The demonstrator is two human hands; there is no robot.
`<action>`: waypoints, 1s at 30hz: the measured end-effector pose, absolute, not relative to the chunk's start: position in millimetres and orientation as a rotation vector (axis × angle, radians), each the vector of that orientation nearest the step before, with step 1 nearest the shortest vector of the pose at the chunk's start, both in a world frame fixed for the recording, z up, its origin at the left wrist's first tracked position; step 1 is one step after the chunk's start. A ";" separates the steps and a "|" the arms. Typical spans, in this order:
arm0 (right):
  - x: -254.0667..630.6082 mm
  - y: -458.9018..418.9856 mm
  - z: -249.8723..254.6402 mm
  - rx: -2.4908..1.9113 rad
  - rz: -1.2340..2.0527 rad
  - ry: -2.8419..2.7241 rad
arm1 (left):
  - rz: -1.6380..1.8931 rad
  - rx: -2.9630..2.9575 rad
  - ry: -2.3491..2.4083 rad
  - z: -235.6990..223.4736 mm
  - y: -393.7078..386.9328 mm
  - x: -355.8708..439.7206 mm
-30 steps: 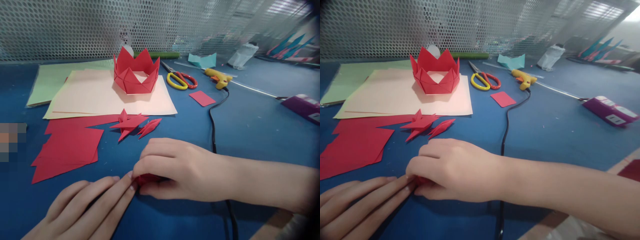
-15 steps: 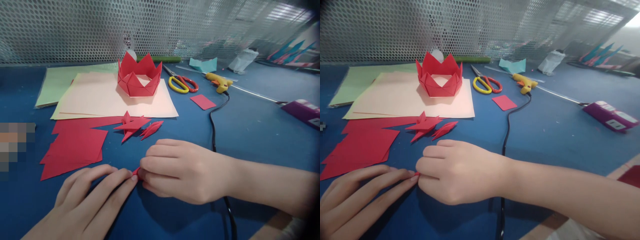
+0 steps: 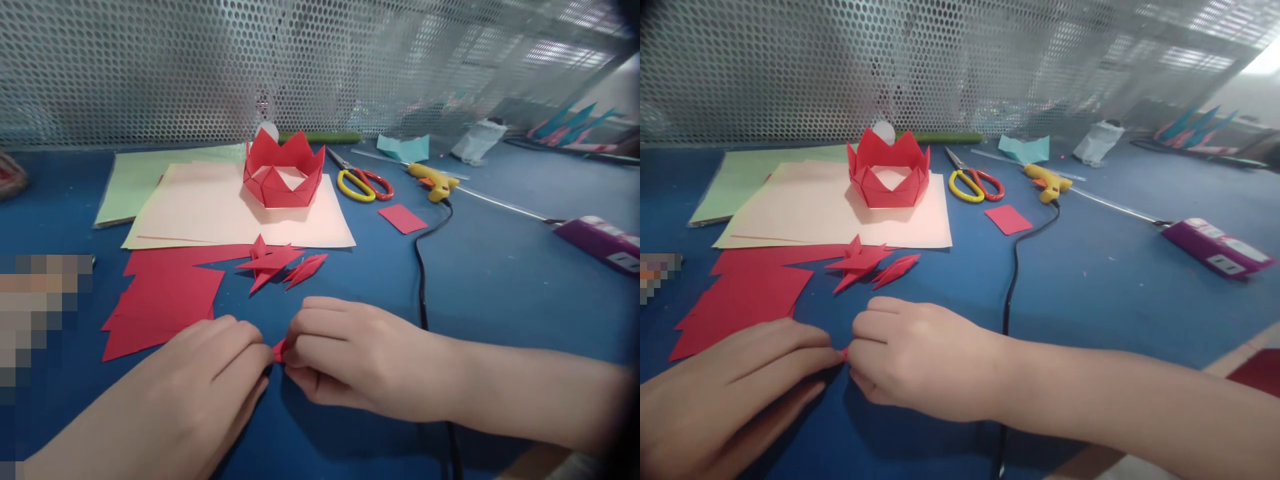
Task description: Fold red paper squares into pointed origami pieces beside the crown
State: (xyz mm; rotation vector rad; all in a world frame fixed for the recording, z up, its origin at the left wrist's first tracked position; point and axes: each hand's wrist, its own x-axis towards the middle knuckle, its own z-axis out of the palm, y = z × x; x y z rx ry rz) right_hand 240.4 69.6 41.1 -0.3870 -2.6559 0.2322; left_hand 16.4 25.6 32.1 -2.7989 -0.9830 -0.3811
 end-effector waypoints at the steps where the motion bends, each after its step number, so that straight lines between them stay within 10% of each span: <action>1: 240.0 69.0 40.6 -0.421 0.252 -2.644 | -0.382 -2.758 -0.956 32.7 28.6 19.8; 30: 230.6 60.0 42.0 -1.055 0.713 -2.528 | -0.474 -2.615 -0.828 24.6 43.0 33.5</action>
